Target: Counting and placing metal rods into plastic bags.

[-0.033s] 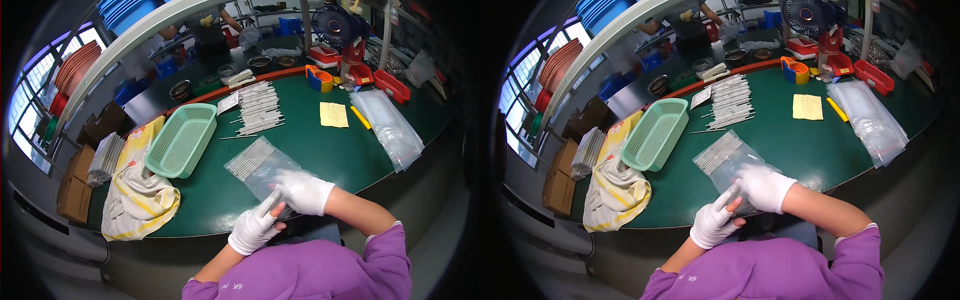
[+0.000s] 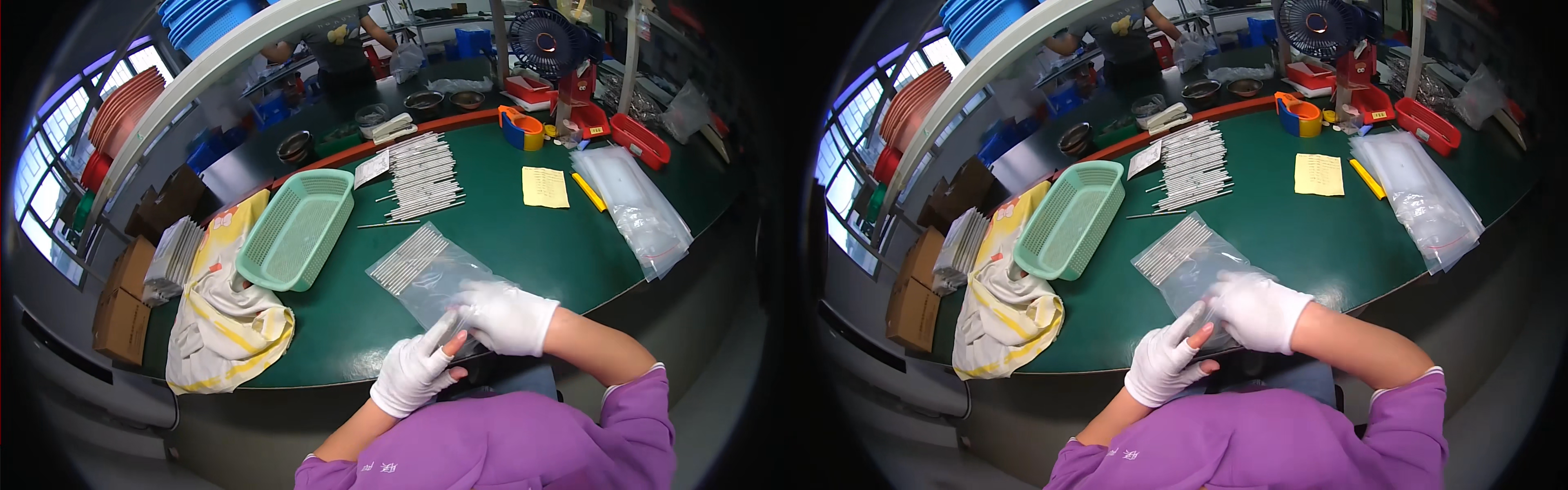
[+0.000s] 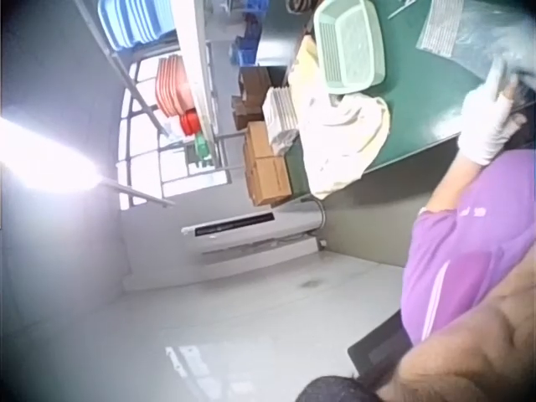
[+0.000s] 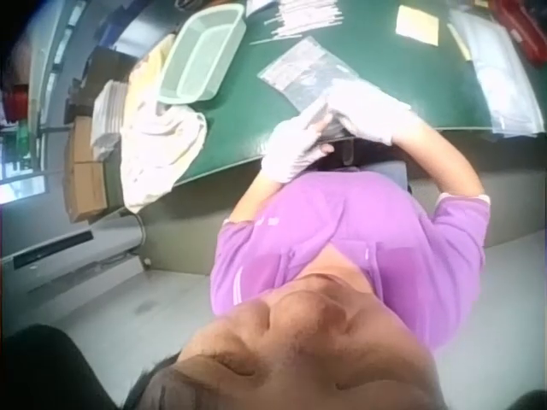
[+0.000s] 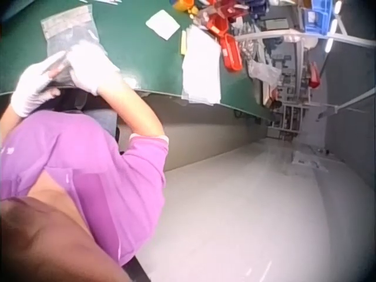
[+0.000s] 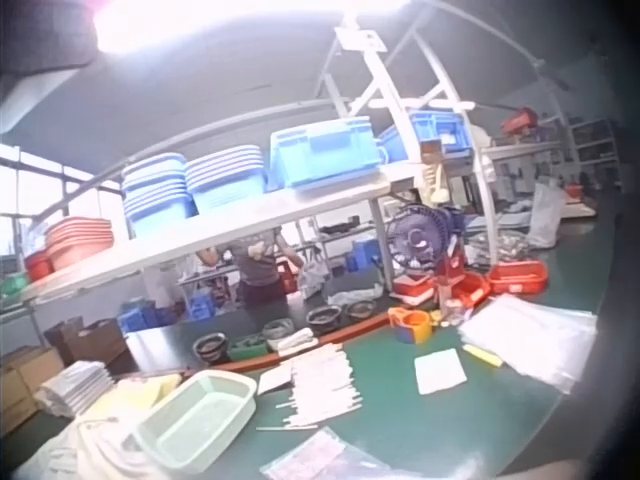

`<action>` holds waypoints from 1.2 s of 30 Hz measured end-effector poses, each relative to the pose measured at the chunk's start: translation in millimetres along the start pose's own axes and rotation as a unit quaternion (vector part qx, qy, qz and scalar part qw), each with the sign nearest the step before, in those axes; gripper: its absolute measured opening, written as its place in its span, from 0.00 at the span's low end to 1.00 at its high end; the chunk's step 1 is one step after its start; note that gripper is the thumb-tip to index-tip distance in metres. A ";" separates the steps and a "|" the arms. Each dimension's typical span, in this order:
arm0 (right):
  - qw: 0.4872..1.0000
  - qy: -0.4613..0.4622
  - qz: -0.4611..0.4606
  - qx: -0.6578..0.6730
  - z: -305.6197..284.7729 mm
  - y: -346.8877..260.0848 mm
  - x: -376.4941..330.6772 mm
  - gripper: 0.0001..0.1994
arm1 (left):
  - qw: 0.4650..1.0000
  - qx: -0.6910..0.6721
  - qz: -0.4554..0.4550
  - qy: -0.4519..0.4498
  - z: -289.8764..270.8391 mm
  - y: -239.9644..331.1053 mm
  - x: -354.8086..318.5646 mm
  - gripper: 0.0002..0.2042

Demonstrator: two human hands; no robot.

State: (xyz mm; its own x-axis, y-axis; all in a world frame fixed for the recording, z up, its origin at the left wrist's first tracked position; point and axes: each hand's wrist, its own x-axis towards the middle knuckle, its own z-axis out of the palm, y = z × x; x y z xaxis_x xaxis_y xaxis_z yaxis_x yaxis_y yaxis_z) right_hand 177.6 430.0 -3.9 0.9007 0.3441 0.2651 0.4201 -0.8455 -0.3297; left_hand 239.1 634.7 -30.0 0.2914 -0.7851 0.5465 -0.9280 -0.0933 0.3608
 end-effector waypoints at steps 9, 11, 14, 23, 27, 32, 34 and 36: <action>0.940 0.088 -0.019 -0.330 -27.1 17.4 1.3 0.03 | 0.976 0.178 0.089 0.088 -9.2 -13.4 35.4 0.15; 0.937 0.144 -0.054 -0.312 -39.0 25.5 6.5 0.04 | 0.972 0.172 0.087 0.136 -21.5 -17.2 42.2 0.10; 0.909 0.262 -0.069 -0.317 -79.6 25.6 26.0 0.07 | 0.958 0.147 0.043 0.242 -51.9 -31.8 60.8 0.07; 0.884 0.341 -0.040 -0.318 -122.4 26.1 75.2 0.06 | 0.953 0.026 -0.092 0.287 -102.0 -50.1 115.1 0.06; 0.926 0.262 0.008 -0.270 -112.6 31.6 54.1 0.07 | 0.965 0.035 -0.110 0.234 -93.0 -43.4 106.5 0.07; 0.912 0.316 -0.049 -0.258 -128.5 16.3 38.6 0.06 | 0.965 -0.012 -0.075 0.252 -94.9 -36.4 110.1 0.08; 0.926 0.296 -0.044 -0.231 -121.5 24.5 35.7 0.06 | 0.965 -0.046 -0.099 0.239 -89.8 -43.7 106.9 0.09; 0.942 0.293 -0.031 -0.163 -114.5 30.0 38.6 0.07 | 0.960 -0.094 -0.133 0.228 -83.0 -56.6 102.9 0.10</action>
State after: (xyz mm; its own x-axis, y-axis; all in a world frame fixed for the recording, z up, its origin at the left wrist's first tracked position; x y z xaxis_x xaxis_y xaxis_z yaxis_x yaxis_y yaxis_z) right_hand 212.2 371.1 100.2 0.6203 0.1932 0.7602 0.3280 -0.9443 -0.0277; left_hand 340.8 610.0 68.5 0.6231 -0.3948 0.6752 -0.7609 -0.1063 0.6400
